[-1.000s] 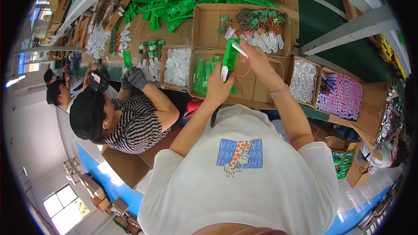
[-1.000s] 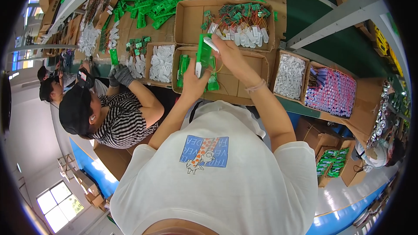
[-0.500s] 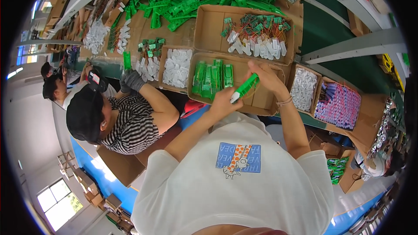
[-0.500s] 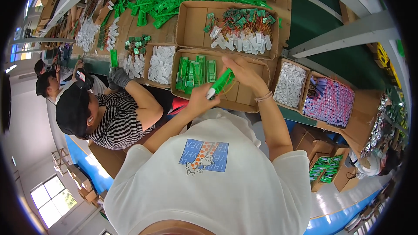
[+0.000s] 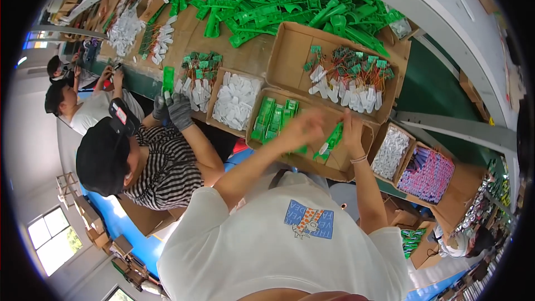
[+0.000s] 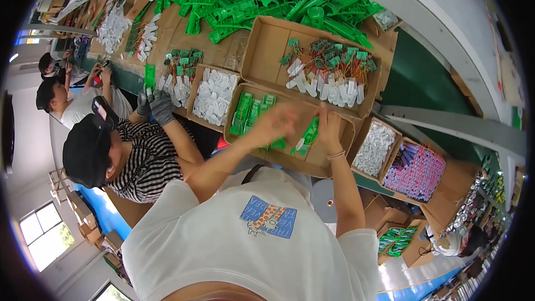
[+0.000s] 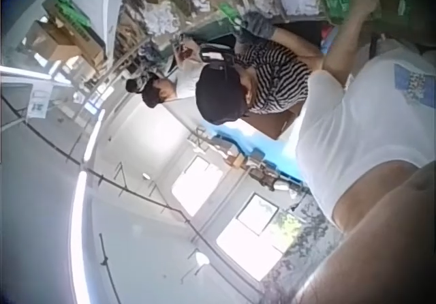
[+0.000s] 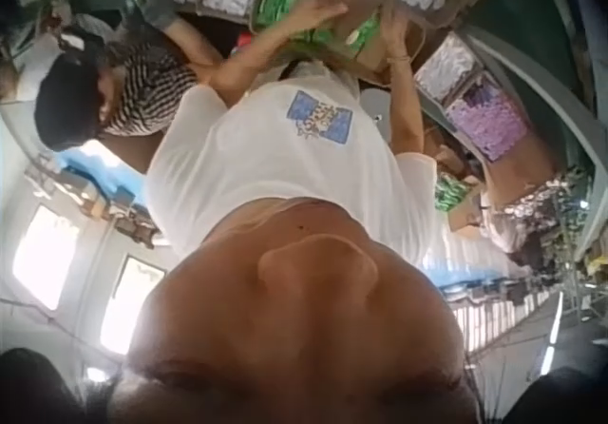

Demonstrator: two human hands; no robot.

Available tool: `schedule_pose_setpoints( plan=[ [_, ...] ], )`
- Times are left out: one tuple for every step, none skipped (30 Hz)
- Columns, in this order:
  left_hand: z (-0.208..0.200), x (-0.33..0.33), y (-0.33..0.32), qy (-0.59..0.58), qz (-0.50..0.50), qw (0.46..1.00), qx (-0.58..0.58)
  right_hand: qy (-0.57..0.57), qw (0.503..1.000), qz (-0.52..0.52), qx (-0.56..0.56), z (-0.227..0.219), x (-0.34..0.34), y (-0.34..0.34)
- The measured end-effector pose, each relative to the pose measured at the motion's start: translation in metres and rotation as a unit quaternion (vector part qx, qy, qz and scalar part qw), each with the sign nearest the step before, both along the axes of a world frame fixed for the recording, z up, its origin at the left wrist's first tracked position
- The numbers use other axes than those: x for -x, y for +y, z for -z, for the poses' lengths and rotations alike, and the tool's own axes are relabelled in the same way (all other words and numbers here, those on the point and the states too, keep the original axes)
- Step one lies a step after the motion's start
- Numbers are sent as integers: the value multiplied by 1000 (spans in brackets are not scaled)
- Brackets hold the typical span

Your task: Assembling small white electronic components into green plastic housings and organizing them into cardboard boxes at a factory workstation.

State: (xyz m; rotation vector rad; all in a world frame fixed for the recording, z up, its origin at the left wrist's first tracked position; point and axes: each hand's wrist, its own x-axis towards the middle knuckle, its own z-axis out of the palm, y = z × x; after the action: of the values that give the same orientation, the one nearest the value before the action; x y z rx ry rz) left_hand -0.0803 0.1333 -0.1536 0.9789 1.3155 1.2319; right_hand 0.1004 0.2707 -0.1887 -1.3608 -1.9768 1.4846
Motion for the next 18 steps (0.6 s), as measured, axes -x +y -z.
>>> schedule_pose_setpoints(
  plan=[
    [2,33,24,-72,-137,986,-68,-83,986,-52,-132,8,1,-1],
    [1,74,50,-73,-247,961,-104,-165,946,-104,-258,14,1,-3],
    [24,121,73,19,-384,920,-68,-169,945,-114,-257,0,12,-8],
    [43,162,94,-67,-422,902,-70,-147,947,-76,-274,-28,34,-15],
    [85,212,106,-97,-448,888,17,-119,948,-45,-292,-50,56,-22],
    [104,242,128,-216,-483,845,81,-118,947,-61,-291,-57,71,-23],
    [119,265,146,-330,-507,784,140,-55,938,-94,-328,-60,87,-21],
    [137,294,148,-354,-505,779,116,17,923,-134,-359,-60,107,-21],
    [151,308,147,-377,-495,777,95,22,924,-148,-353,-57,126,-20],
    [146,296,163,-390,-487,773,115,11,931,-172,-322,-47,136,-15],
    [125,285,180,-404,-477,769,136,-3,938,-193,-290,-39,146,-13],
    [106,281,177,-409,-477,764,145,3,932,-218,-289,-38,162,-14],
    [82,277,166,-450,-438,772,97,13,925,-244,-290,-37,181,-17],
    [59,277,147,-484,-402,776,42,44,910,-272,-309,-33,205,-24],
    [40,278,125,-483,-408,774,40,76,894,-296,-329,-27,229,-31],
    [24,280,97,-470,-407,783,-4,42,867,-345,-356,-20,253,-37],
    [11,279,70,-455,-406,791,-49,12,836,-391,-383,-12,274,-46],
    [3,275,48,-450,-413,790,-53,20,834,-397,-383,-2,292,-57]
  ],
)
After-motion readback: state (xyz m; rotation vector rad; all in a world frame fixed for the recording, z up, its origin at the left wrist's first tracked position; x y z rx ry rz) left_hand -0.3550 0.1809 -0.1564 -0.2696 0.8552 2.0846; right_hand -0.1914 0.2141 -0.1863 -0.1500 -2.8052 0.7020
